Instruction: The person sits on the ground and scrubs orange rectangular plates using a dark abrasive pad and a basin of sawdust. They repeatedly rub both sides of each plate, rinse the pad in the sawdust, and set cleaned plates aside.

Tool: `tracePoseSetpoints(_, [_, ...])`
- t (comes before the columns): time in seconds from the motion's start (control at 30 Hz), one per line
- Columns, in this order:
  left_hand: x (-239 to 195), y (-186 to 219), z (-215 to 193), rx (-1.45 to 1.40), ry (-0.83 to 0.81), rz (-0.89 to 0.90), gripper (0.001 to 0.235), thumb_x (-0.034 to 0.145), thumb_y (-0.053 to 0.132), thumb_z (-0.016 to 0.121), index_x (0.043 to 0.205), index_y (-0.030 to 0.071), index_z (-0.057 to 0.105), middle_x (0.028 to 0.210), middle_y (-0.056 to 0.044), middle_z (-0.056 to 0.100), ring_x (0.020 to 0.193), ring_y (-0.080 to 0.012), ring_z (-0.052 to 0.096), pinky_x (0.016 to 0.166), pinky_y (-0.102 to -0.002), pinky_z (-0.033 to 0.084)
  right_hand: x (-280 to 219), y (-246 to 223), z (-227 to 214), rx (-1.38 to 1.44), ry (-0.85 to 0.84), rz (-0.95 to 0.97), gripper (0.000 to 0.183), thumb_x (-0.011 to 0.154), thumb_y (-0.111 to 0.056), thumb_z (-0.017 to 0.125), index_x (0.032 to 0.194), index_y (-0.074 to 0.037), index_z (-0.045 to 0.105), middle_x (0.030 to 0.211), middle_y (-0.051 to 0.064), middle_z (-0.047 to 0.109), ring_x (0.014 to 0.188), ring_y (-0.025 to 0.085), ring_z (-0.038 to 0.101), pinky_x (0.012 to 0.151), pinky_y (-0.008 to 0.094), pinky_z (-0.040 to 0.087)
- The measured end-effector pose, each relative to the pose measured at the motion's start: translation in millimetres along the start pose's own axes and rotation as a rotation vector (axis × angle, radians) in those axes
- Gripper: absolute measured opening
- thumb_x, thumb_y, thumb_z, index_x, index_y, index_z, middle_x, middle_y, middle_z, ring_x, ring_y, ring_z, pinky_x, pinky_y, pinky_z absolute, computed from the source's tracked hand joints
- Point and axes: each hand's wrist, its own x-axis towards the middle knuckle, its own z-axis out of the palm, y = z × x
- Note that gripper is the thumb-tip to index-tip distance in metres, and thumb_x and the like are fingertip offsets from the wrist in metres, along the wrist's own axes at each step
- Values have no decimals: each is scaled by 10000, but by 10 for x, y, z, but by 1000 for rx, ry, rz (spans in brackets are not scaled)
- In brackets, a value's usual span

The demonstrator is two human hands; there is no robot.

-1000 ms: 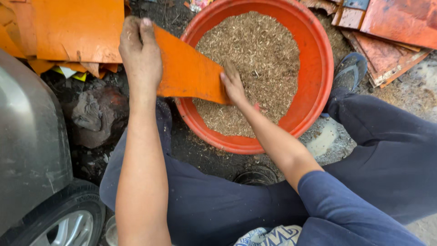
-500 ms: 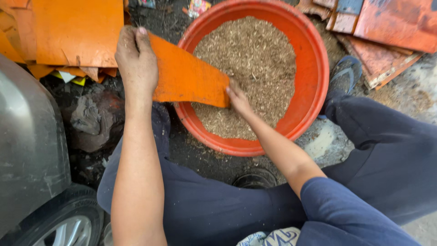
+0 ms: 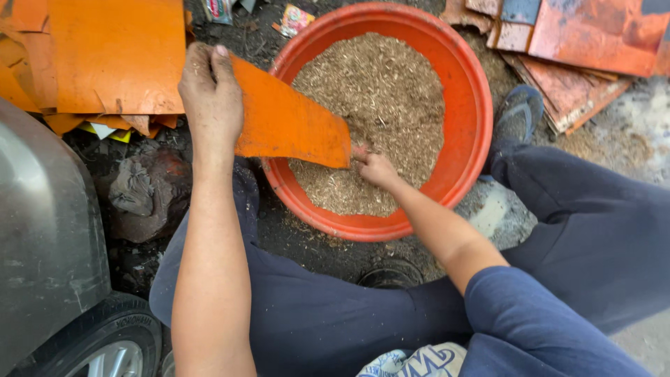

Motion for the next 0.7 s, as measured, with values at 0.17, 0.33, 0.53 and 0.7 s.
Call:
tracePoseSetpoints(0.17, [-30, 37, 19, 82, 51, 9, 233, 1116, 164, 551, 971, -17, 538, 816, -185, 632, 721, -288, 591, 722, -412, 512, -151, 176, -275, -315, 93, -204, 339, 1016, -418, 583, 1138, -163, 771, 1129, 89, 743, 1101, 260, 712, 1053, 413, 566])
tracePoseSetpoints(0.33, [-140, 30, 24, 76, 72, 83, 212, 1123, 163, 549, 1008, -15, 551, 856, -205, 665, 781, -366, 664, 731, -441, 526, -403, 549, -190, -483, 406, -77, 732, 759, -484, 804, 1366, -145, 574, 1345, 252, 556, 1278, 472, 498, 1000, 611, 444])
tracePoseSetpoints(0.53, [-103, 101, 89, 88, 101, 76, 205, 1103, 175, 553, 1009, -6, 561, 844, -213, 674, 788, -401, 690, 700, -460, 520, -256, 629, -311, -149, 65, -24, 584, 846, -211, 728, 1387, -79, 555, 1259, 215, 651, 1073, 345, 659, 928, 487, 550])
tracePoseSetpoints(0.7, [-90, 85, 136, 102, 118, 143, 214, 1121, 178, 559, 1009, -4, 557, 874, -209, 684, 839, -419, 685, 724, -463, 523, -34, -39, -664, 463, 97, -186, 526, 934, -138, 661, 1446, -94, 552, 1175, 137, 739, 842, 180, 731, 742, 392, 644])
